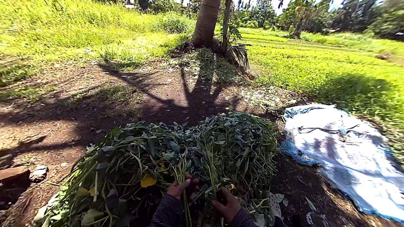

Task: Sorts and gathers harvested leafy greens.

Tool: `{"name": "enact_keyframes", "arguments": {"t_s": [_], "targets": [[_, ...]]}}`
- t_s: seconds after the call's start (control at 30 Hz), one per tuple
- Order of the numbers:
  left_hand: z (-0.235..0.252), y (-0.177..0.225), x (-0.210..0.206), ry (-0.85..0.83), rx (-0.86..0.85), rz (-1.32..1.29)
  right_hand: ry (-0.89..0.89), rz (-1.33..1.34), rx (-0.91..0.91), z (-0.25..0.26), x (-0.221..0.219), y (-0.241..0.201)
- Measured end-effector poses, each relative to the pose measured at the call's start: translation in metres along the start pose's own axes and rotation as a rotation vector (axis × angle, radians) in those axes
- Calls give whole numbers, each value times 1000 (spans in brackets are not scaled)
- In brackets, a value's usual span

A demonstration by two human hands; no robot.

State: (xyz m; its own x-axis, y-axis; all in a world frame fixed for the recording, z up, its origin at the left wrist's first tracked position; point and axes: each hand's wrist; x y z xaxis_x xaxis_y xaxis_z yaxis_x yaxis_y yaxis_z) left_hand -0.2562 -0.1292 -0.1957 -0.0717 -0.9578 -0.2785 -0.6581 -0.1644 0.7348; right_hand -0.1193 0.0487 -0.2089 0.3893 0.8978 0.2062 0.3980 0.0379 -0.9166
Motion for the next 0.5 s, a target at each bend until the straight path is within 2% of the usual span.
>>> {"name": "enact_keyframes", "arguments": {"t_s": [0.13,0.23,0.3,0.43,0.5], "targets": [[-4,-7,-3,41,-14,449,-67,-505,94,-10,-18,5],[1,-25,-5,88,-107,592,-113,-648,127,-17,-36,3],[6,-33,-4,148,-175,571,-110,-671,132,-16,-45,6],[15,-28,3,253,-275,296,-110,-655,84,-8,-49,17],[14,-20,4,308,-274,183,-155,-658,45,-8,-45,7]]}}
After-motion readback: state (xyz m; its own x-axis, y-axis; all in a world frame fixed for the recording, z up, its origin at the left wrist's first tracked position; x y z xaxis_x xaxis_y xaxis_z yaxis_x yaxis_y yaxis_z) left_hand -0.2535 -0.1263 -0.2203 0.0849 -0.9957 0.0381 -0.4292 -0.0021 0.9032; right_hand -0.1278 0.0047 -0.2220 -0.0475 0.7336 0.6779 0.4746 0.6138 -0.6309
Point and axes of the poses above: each hand's wrist, its own z-axis towards the middle knuckle, its own x-axis out of the back of the hand, y = z × x, and after that the axes turned 14 degrees about y, right-handed
